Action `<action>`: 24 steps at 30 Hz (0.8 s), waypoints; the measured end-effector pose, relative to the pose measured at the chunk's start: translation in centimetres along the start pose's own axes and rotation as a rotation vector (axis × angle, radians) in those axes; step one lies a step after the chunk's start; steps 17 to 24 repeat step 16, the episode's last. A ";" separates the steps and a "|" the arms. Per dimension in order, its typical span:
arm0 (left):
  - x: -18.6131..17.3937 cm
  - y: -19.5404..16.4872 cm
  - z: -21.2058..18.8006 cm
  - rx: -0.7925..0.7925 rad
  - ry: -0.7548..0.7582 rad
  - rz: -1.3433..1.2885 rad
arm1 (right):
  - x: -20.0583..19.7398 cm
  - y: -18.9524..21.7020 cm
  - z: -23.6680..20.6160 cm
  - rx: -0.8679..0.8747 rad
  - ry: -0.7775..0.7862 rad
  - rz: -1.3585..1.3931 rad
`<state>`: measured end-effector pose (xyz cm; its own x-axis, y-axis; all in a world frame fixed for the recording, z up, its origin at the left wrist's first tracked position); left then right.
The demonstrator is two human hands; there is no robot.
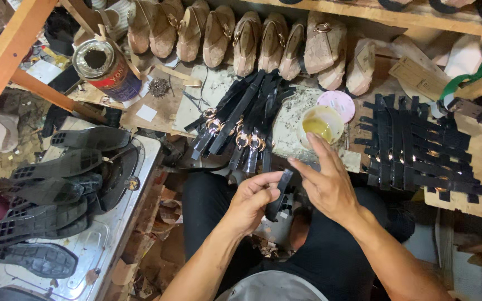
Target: The person sits at a workbench and threads the ends of black fabric straps through gold metal rings and buckles, folding and pressing the strap ends to secure them. Finished straps are placed on the right side of the bench while new straps are taken from a pile on the left.
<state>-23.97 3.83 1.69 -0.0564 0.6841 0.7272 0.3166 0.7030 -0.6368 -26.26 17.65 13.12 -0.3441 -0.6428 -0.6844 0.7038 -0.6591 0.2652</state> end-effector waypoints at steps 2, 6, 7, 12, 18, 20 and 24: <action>0.0 -0.7 0.0 0.046 -0.037 -0.028 | 0.7 -0.9 -1.1 0.210 0.045 0.236; 0.1 -2.3 0.3 0.099 -0.090 -0.170 | 4.1 0.0 -5.8 0.529 0.311 0.599; 0.1 -2.3 0.3 0.082 -0.114 -0.226 | 4.5 0.2 -6.7 0.561 0.302 0.586; -0.9 -1.8 0.5 0.126 -0.201 -0.274 | 5.4 0.3 -9.9 0.758 0.217 0.654; -2.7 -0.9 0.6 0.159 -0.220 -0.178 | 2.7 0.0 -11.3 0.787 0.145 0.602; -2.7 -0.9 0.6 0.159 -0.220 -0.178 | 2.7 0.0 -11.3 0.787 0.145 0.602; -2.7 -0.9 0.6 0.159 -0.220 -0.178 | 2.7 0.0 -11.3 0.787 0.145 0.602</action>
Point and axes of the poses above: each hand's wrist, its own z-axis towards the middle knuckle, its own x-axis out of the palm, y = z × x, the point moved 8 cm from there along z, towards the middle knuckle, and after that the axes turned 12 degrees about -y, right-handed, at the moved point
